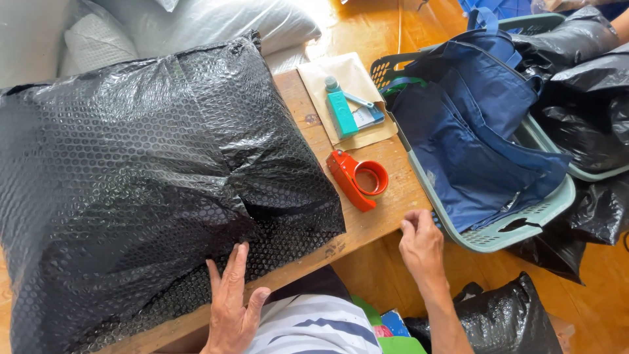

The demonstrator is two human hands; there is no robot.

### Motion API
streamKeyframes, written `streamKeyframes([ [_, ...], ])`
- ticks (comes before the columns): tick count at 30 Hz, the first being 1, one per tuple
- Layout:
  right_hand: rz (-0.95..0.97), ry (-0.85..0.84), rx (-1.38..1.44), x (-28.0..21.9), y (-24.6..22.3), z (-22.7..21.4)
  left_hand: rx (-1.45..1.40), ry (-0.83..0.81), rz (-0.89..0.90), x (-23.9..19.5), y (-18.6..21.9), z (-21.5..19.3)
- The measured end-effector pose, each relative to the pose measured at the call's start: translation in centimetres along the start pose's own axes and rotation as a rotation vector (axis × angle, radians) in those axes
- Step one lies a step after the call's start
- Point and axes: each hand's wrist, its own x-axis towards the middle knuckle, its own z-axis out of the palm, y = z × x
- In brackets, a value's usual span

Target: Sealing a black bubble-wrapped mailer with tape and pressing down the edges to ensure a secure fit.

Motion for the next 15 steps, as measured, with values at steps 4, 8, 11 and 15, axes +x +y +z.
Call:
streamKeyframes([
  [4, 0.103, 0.002, 0.645, -4.2, 0.7, 2.8, -0.07, 0.025, -0.027, 0.2, 0.9, 0.2],
  [8, 0.15, 0.012, 0.908, -6.0, 0.2, 3.5, -0.106, 0.012, 0.069, 0.3, 1.5, 0.3],
  [11, -0.069, 0.232, 0.471, -3.4, 1.8, 1.1, -0.128, -0.01, 0.093, 0.3, 1.5, 0.4],
  [15, -0.026, 0.258, 0.035, 4.0, 7.4, -3.6, -0.121, -0.034, 0.042, -0.2, 0.4, 0.4],
])
